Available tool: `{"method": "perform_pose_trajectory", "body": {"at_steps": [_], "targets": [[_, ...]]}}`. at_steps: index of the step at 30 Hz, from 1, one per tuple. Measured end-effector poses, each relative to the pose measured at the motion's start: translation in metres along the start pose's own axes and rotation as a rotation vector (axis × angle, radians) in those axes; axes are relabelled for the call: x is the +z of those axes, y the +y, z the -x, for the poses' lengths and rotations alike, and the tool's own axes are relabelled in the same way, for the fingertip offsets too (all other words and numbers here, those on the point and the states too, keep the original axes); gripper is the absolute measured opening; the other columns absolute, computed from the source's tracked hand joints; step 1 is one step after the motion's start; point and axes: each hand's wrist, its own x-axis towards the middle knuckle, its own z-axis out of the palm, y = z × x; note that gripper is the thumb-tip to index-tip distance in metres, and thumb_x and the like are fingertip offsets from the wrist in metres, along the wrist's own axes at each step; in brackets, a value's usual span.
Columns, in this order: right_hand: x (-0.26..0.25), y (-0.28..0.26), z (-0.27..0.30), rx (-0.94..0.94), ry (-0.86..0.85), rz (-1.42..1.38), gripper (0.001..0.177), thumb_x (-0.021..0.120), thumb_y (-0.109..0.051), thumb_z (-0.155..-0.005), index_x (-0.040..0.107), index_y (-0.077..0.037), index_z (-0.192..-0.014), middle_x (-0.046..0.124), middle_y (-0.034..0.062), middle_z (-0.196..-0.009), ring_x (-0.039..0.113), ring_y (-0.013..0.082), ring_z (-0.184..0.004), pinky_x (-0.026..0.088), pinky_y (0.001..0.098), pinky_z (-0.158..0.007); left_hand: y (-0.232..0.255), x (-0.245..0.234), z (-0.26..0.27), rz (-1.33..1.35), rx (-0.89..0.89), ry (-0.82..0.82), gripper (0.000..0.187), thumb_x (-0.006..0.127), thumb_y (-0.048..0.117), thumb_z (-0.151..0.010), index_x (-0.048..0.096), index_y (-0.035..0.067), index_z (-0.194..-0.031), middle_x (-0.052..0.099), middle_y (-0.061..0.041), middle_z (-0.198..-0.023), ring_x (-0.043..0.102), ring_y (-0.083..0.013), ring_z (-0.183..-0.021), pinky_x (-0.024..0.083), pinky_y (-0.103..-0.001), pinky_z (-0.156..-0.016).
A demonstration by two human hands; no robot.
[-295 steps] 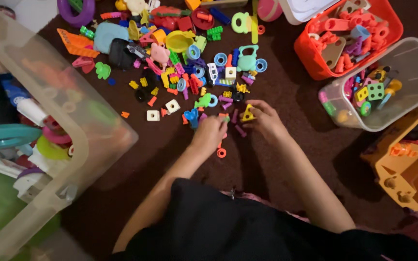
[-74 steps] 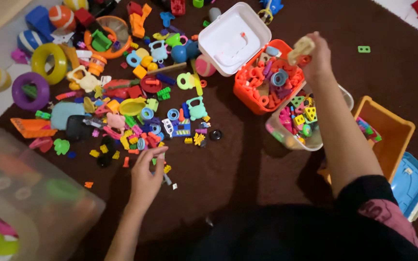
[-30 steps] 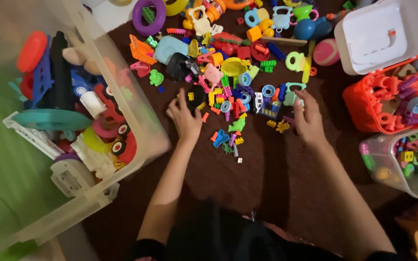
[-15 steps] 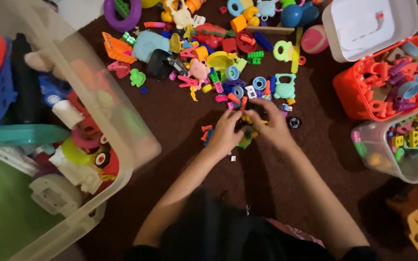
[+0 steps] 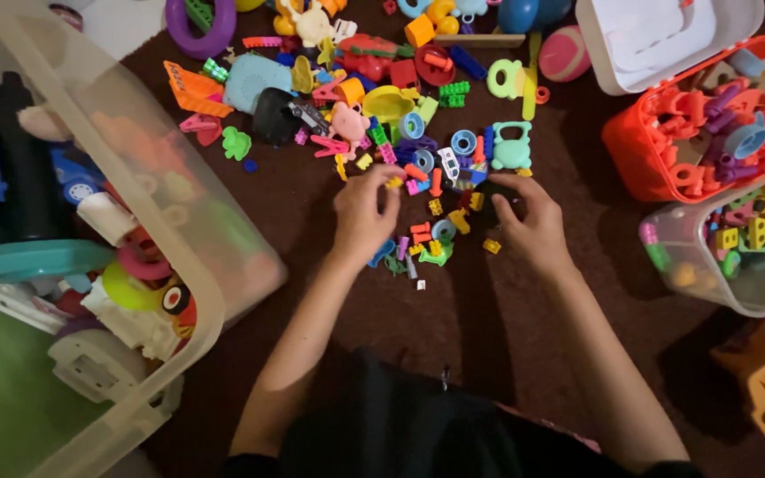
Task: The person sits on a carpeted floor and sorts a large pile of colorful plastic toys into several nearby storage bins. They pick up individual pieces, separate them by type or color, and place them into different containers.
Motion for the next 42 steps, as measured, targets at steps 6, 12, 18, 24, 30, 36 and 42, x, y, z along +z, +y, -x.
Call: {"method": "perform_pose_trajectory", "body": {"at_steps": [6,12,18,24,30,36,42], "targets": [[0.0,-0.007,0.007,-0.361,0.026,0.304,0.026,0.075,-0.006,-0.093,0.07,-0.004,-0.118,0.067,0.0143,-0.108,0.067,0.0289,-0.09,0.056,0.0373,-0.075,-0.042,0.026,-0.011,0.305,-0.416,-0.006,0.02,0.061,-0.001,-0.088,0.064,0.006,-0.106,0.061,-0.012,-0.097,0.063,-0.0297,-0.083,0.053,-0.04,-0.076],[-0.01,-0.002,0.011,-0.354,0.086,0.327,0.022,0.075,-0.005,-0.091,0.073,-0.003,-0.113,0.067,0.0157,-0.107,0.068,0.033,-0.095,0.056,0.0405,-0.078,-0.021,0.047,-0.006,-0.198,0.014,-0.198,0.033,0.082,0.011,-0.079,0.07,0.004,-0.109,0.06,-0.017,-0.108,0.053,-0.0334,-0.105,0.051,-0.044,-0.091],[-0.034,0.017,0.012,-0.349,0.16,0.473,0.022,0.076,-0.006,-0.092,0.072,-0.001,-0.113,0.067,0.0165,-0.109,0.066,0.0351,-0.102,0.055,0.0442,-0.087,-0.012,0.052,-0.013,-0.373,0.026,-0.249,0.041,0.078,0.013,-0.084,0.069,0.0,-0.122,0.063,-0.014,-0.114,0.054,-0.0362,-0.116,0.053,-0.043,-0.092],[-0.02,0.033,0.012,-0.473,0.107,0.505,0.031,0.074,-0.005,-0.089,0.07,-0.003,-0.12,0.066,0.0175,-0.117,0.059,0.0381,-0.112,0.051,0.0458,-0.096,-0.017,0.043,-0.013,-0.01,-0.195,-0.237,0.033,0.073,0.019,-0.089,0.071,0.003,-0.118,0.07,-0.012,-0.105,0.068,-0.0263,-0.089,0.055,-0.036,-0.083],[0.04,0.046,0.018,-0.443,-0.118,0.552,0.052,0.071,-0.004,-0.081,0.063,-0.006,-0.132,0.06,0.0198,-0.118,0.055,0.0398,-0.109,0.05,0.0482,-0.095,-0.012,0.032,-0.015,0.847,-0.665,-0.357,0.029,0.056,0.023,-0.091,0.064,0.015,-0.118,0.068,0.006,-0.095,0.068,-0.0066,-0.088,0.057,-0.029,-0.062],[0.041,0.057,0.014,-0.417,-0.013,0.435,0.05,0.069,0.004,-0.081,0.061,-0.009,-0.128,0.063,0.0149,-0.118,0.055,0.0377,-0.116,0.051,0.0459,-0.099,0.001,0.042,-0.01,0.635,-0.691,-0.43,0.036,0.071,0.035,-0.104,0.069,0.0,-0.098,0.059,0.0,-0.076,0.056,-0.0166,-0.072,0.054,-0.034,-0.063],[0.024,0.065,0.019,0.092,-0.014,-0.164,0.049,0.071,0.0,-0.093,0.056,-0.011,-0.138,0.063,0.0129,-0.108,0.067,0.0322,-0.097,0.055,0.033,-0.084,0.02,0.068,0.003,-0.072,-0.013,-0.228,0.029,0.076,0.033,-0.092,0.077,0.01,-0.109,0.073,-0.014,-0.093,0.069,-0.0319,-0.083,0.056,-0.041,-0.073]]}}
